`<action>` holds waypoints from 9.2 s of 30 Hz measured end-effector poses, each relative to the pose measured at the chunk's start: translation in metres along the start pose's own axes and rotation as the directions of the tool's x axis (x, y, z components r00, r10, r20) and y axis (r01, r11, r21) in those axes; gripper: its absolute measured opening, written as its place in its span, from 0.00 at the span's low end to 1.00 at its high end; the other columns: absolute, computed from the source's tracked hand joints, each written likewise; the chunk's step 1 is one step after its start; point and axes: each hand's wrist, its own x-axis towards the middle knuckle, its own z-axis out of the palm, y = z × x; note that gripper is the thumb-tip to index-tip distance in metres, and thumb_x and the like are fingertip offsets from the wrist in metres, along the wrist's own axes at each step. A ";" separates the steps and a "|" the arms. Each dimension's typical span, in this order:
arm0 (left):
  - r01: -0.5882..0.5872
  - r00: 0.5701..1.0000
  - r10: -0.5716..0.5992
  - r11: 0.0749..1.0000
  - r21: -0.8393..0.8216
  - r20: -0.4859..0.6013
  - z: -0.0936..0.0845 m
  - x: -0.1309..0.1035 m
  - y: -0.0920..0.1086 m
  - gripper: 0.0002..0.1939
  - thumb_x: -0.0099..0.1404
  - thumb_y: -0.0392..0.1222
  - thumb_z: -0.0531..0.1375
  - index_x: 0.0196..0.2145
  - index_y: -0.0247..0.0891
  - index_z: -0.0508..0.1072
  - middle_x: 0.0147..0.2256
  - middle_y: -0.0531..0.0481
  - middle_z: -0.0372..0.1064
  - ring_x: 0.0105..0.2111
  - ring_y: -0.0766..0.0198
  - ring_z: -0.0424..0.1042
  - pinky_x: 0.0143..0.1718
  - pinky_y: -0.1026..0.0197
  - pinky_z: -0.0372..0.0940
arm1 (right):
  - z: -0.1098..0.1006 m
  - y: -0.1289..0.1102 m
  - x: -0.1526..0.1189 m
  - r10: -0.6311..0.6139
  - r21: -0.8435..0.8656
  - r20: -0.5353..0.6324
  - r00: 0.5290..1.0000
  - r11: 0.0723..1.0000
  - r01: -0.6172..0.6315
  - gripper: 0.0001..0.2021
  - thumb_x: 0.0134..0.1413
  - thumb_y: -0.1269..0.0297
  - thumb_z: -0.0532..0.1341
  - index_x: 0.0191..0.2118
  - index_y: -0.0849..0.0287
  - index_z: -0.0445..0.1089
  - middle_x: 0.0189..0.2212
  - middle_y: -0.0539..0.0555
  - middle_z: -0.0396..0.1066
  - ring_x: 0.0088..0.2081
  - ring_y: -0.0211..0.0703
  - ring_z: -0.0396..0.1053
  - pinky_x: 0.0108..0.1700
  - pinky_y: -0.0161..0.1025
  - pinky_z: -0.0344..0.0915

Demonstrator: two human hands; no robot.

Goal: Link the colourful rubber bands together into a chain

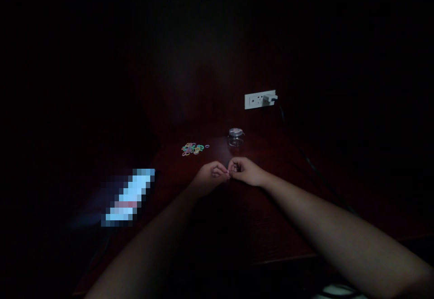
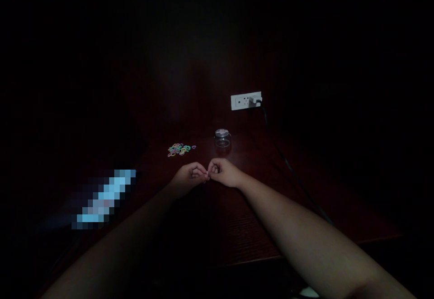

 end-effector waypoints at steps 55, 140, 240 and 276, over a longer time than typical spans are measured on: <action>-0.037 0.999 0.036 0.999 -0.023 -0.019 0.001 0.003 -0.001 0.10 0.51 0.37 0.62 0.32 0.31 0.67 0.28 0.48 0.70 0.25 0.71 0.69 0.27 0.68 0.61 | 0.002 -0.002 -0.002 0.056 0.059 -0.027 0.998 0.997 -0.055 0.06 0.44 0.67 0.59 0.28 0.61 0.59 0.17 0.47 0.67 0.18 0.31 0.62 0.20 0.29 0.57; -0.051 0.992 0.054 0.998 0.027 -0.111 0.001 0.004 0.000 0.09 0.54 0.40 0.60 0.31 0.31 0.70 0.29 0.46 0.72 0.28 0.67 0.70 0.30 0.66 0.63 | 0.000 -0.007 -0.005 0.076 0.006 -0.023 0.997 0.997 -0.076 0.09 0.50 0.61 0.55 0.28 0.62 0.62 0.20 0.48 0.64 0.19 0.30 0.60 0.22 0.30 0.58; -0.155 0.985 0.166 0.975 0.159 -0.055 0.001 0.011 0.001 0.11 0.52 0.46 0.60 0.25 0.33 0.69 0.18 0.56 0.60 0.18 0.73 0.56 0.20 0.69 0.51 | 0.002 -0.003 -0.011 0.064 0.070 -0.211 0.975 0.996 -0.050 0.11 0.42 0.59 0.61 0.27 0.63 0.65 0.17 0.47 0.63 0.19 0.31 0.59 0.22 0.30 0.55; 0.004 0.987 -0.001 1.000 0.021 -0.162 -0.001 0.012 -0.006 0.10 0.50 0.42 0.62 0.27 0.32 0.69 0.23 0.49 0.71 0.21 0.69 0.67 0.23 0.68 0.59 | 0.004 0.000 0.000 0.010 0.123 -0.138 0.990 0.992 0.007 0.14 0.39 0.67 0.63 0.36 0.63 0.64 0.25 0.49 0.65 0.20 0.27 0.54 0.21 0.28 0.52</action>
